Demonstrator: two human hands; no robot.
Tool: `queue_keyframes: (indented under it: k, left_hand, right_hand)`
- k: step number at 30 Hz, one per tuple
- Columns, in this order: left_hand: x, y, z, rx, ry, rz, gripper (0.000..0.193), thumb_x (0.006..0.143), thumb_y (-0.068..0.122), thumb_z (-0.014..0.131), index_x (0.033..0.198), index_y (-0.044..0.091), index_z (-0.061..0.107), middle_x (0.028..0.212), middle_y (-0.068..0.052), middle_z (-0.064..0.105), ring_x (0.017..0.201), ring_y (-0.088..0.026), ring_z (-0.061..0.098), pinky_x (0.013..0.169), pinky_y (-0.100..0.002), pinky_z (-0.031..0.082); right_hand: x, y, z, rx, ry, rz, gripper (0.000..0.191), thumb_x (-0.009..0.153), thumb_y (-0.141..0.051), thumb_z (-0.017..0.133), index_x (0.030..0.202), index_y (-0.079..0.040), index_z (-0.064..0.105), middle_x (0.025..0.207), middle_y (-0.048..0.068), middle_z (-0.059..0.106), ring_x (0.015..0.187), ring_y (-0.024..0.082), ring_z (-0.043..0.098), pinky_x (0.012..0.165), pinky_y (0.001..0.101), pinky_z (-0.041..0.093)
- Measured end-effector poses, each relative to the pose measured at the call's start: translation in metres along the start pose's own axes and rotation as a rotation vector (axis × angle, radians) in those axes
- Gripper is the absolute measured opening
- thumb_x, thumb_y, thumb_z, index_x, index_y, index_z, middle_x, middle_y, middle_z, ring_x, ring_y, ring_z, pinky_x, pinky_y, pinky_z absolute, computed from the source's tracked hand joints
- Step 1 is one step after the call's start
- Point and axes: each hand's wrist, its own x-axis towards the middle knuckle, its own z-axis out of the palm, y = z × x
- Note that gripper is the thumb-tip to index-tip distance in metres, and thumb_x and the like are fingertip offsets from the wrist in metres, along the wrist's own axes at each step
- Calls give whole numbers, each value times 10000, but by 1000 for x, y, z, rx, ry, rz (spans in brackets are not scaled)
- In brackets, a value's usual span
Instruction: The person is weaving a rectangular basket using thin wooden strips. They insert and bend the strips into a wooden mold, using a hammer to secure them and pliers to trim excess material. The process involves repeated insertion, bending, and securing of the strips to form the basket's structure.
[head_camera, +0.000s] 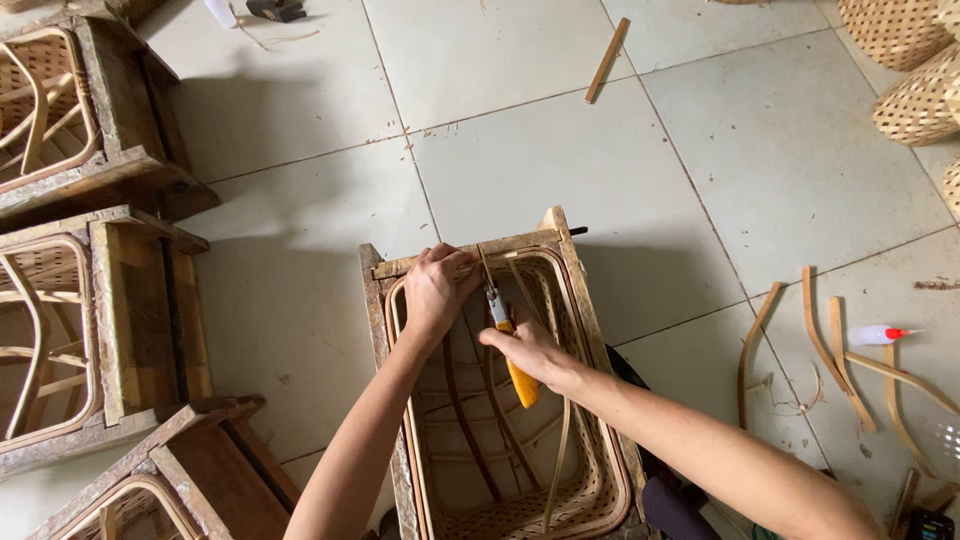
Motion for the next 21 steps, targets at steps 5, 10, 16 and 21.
queue_keyframes:
  k: [5,10,16,21]
  left_hand:
    - [-1,4,-3,7,4,-1,191,788,209,837,952,113,818,891,-54,724,827,-243,675,689,-402,581]
    - [2,4,-4,31,-20,-6,201,777,207,842,952,111,817,895,-44,727,828,-226,676,661,-381,581]
    - [-1,-7,3,28,-37,37,165,818,178,821,957,90,821,887,-66,738,802,-228,667,662,-380,586]
    - [-2,-15,9,-92,32,79,168,880,89,786,1043,77,747,937,-80,773,799,-213,703,664,-344,591]
  right_hand:
    - [3,1,1,4,3,-33,499,804,-580,693,609,-174,477,530,-47,401,434,139,393,432,317,363]
    - [4,-1,2,9,24,-33,464,789,-552,704,603,-180,498,530,-43,440,425,130,420,420,312,393]
    - [4,-2,4,108,47,-109,342,780,-501,726,757,-185,598,636,-47,580,551,88,602,516,296,545]
    - [2,-4,4,20,13,3,477,850,-584,686,835,-116,598,708,51,544,607,207,533,597,361,500]
